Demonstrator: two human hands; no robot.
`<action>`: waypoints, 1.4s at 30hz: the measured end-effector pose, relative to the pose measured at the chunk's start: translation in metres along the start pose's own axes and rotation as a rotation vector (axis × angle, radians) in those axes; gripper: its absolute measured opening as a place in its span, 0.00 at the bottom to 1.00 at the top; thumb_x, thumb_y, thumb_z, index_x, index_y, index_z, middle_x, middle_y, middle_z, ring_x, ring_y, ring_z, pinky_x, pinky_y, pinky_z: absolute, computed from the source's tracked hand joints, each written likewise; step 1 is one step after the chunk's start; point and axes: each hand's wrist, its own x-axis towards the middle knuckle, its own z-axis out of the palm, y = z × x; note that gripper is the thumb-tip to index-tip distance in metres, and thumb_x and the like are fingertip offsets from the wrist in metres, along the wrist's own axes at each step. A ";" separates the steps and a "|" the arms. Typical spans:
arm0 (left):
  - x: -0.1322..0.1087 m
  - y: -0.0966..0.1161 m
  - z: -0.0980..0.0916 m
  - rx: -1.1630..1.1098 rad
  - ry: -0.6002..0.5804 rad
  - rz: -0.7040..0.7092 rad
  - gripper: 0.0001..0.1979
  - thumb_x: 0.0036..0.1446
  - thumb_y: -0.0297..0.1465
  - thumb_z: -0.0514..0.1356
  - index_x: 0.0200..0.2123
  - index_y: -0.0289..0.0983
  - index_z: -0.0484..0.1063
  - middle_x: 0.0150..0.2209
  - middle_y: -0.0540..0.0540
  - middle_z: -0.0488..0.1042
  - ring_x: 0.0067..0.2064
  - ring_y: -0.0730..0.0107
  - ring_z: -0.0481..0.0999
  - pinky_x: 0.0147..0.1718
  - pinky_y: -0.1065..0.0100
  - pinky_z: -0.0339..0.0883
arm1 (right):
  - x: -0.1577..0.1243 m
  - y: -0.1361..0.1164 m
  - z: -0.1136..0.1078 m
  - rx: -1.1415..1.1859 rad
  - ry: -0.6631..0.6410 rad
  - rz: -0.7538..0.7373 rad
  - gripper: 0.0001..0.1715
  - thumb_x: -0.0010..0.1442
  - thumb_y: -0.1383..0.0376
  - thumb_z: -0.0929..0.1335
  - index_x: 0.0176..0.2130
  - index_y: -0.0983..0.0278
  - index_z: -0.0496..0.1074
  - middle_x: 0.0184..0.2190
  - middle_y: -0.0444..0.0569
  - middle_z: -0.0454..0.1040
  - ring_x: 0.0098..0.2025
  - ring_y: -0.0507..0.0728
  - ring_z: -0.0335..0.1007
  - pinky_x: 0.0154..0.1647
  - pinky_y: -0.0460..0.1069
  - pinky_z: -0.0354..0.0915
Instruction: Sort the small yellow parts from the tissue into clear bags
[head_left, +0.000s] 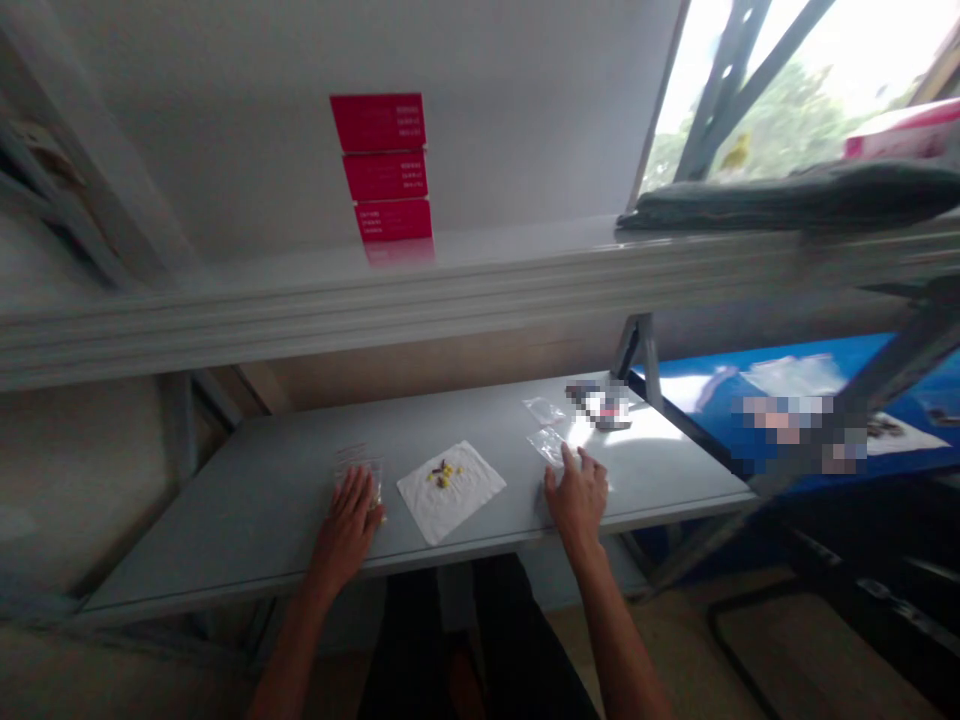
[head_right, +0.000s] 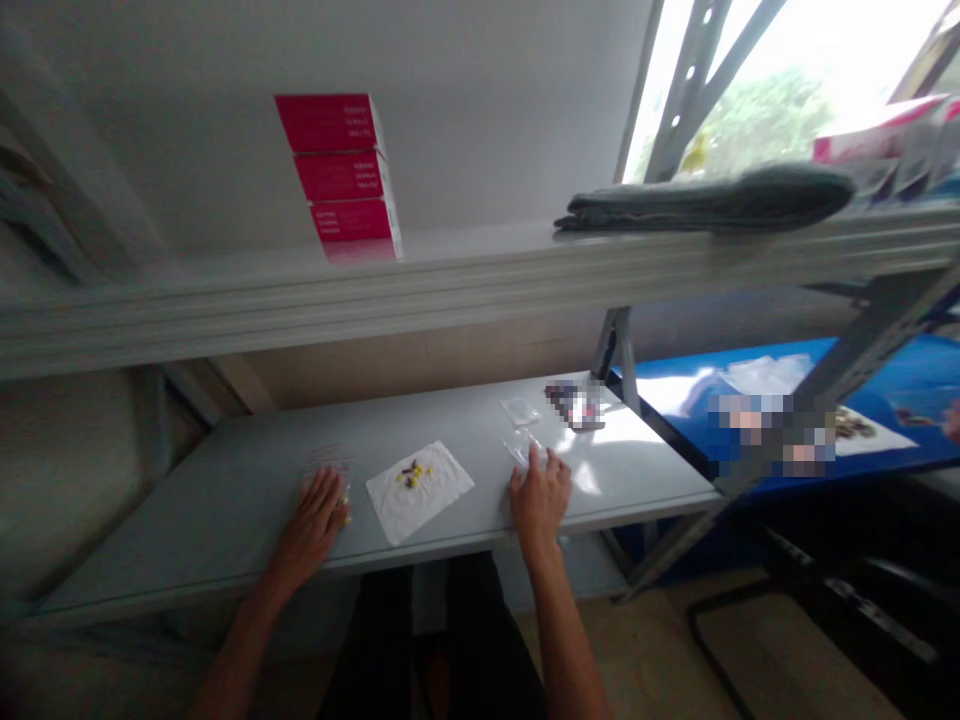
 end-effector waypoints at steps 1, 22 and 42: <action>0.000 0.001 0.000 -0.003 0.026 -0.004 0.29 0.69 0.39 0.49 0.69 0.35 0.56 0.69 0.33 0.58 0.72 0.47 0.51 0.66 0.39 0.51 | 0.004 0.013 0.000 -0.063 -0.029 0.011 0.23 0.62 0.62 0.67 0.54 0.68 0.75 0.53 0.65 0.72 0.54 0.70 0.62 0.51 0.61 0.60; 0.052 0.071 -0.031 -0.814 0.175 -0.392 0.13 0.54 0.42 0.67 0.36 0.39 0.81 0.34 0.45 0.82 0.33 0.63 0.79 0.35 0.66 0.72 | -0.015 -0.129 0.019 0.733 -0.388 -0.292 0.10 0.66 0.63 0.68 0.34 0.62 0.78 0.34 0.50 0.76 0.37 0.57 0.70 0.41 0.50 0.65; 0.036 0.060 -0.007 -0.841 0.013 -0.303 0.13 0.56 0.38 0.66 0.42 0.41 0.83 0.43 0.42 0.83 0.44 0.58 0.81 0.48 0.58 0.73 | -0.042 -0.122 0.041 0.901 -0.582 -0.498 0.08 0.65 0.64 0.69 0.36 0.61 0.80 0.35 0.49 0.79 0.36 0.56 0.72 0.43 0.50 0.66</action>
